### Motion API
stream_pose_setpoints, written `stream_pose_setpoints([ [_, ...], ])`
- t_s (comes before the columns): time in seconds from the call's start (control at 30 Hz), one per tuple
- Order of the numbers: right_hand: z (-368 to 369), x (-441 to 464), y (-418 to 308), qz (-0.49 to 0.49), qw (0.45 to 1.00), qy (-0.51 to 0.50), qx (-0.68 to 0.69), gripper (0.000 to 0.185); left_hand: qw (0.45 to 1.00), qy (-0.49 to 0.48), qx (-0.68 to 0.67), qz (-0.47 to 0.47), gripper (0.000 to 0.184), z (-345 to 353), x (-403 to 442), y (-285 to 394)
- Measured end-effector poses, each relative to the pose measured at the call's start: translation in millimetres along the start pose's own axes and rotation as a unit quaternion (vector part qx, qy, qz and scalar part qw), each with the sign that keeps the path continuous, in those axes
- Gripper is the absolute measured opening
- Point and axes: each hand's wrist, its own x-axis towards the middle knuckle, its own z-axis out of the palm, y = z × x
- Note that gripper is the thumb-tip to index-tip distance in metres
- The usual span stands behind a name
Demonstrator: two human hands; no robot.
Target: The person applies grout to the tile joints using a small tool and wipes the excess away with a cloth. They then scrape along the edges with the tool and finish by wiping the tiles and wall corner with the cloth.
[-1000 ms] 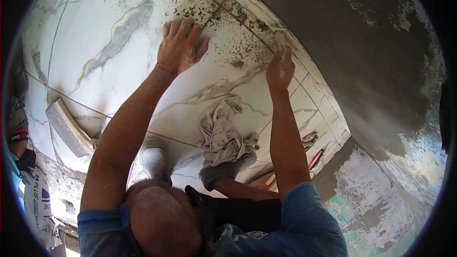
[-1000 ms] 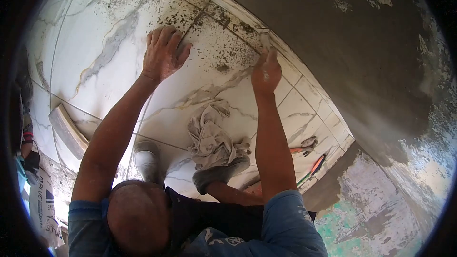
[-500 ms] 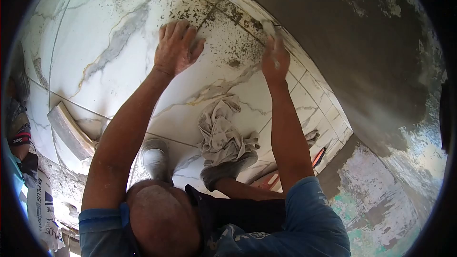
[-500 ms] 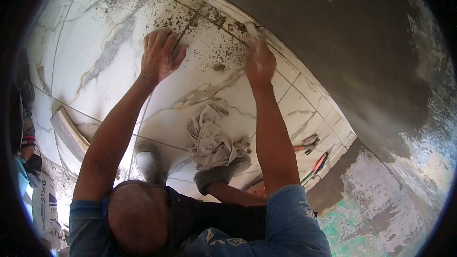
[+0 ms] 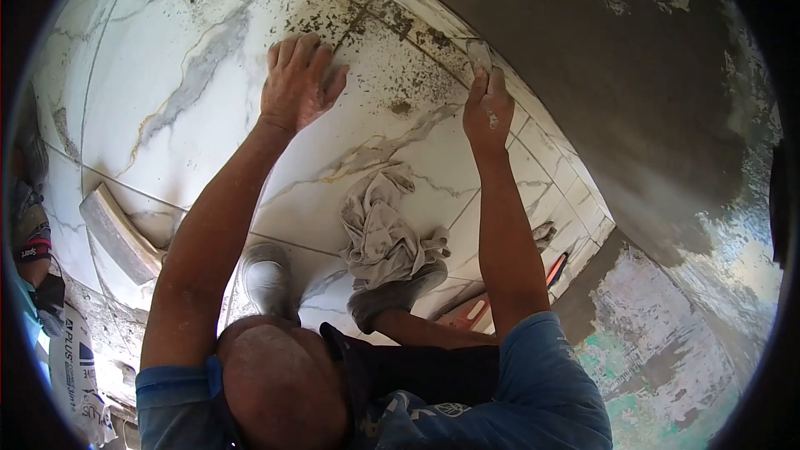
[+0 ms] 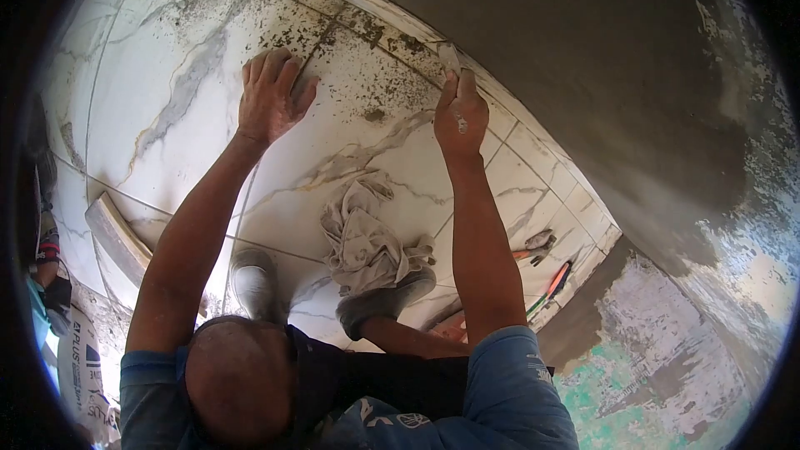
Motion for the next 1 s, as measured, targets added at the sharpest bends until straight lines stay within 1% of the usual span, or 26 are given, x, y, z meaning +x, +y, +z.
stream_pose_setpoints([
  [0.17, 3.2, 2.8, -5.4, -0.006, 1.0, -0.018, -0.011, 0.015, 1.0, 0.0, -0.001, 0.002, 0.034, -0.3, -0.5, -0.9],
  [0.27, 9.0, 3.6, -1.1, -0.021, 1.0, -0.002, 0.005, 0.016, 1.0, -0.012, 0.016, 0.002, 0.031, -0.8, 0.0, -0.1],
  [0.4, 3.9, 3.5, -7.4, -0.003, 1.0, -0.013, 0.025, 0.016, 1.0, -0.004, -0.001, -0.003, 0.033, -1.5, 0.4, 0.7],
  [0.5, 2.4, 5.8, -11.1, -0.006, 1.0, -0.016, 0.004, 0.016, 1.0, -0.006, -0.001, -0.003, 0.033, -2.4, 0.9, 0.5],
  [0.57, 6.2, 5.9, -12.5, -0.029, 0.999, 0.014, 0.023, 0.016, 1.0, -0.005, 0.003, -0.003, 0.033, -2.5, 0.4, 1.1],
  [0.6, 8.9, 8.3, -13.2, -0.027, 0.999, 0.013, 0.022, 0.016, 1.0, -0.007, 0.002, -0.003, 0.033, -2.2, 0.6, 1.0],
  [0.67, 13.2, 13.6, -13.5, -0.031, 0.999, -0.02, -0.024, 0.017, 1.0, 0.0, 0.005, 0.002, 0.033, -2.1, 0.8, 0.8],
  [0.8, 3.9, 7.6, -11.8, -0.01, 1.0, -0.018, 0.008, 0.018, 1.0, -0.001, 0.005, -0.001, 0.033, -2.1, 0.0, -1.0],
  [0.87, -3.0, 4.2, -9.0, 0.033, 0.999, -0.017, 0.026, 0.017, 1.0, 0.001, 0.003, 0.002, 0.033, -1.1, -0.1, 0.1],
  [1.0, -1.7, 4.3, -9.1, 0.019, 1.0, -0.008, -0.014, 0.017, 1.0, 0.004, 0.013, 0.001, 0.033, -1.7, 1.4, 1.2],
])
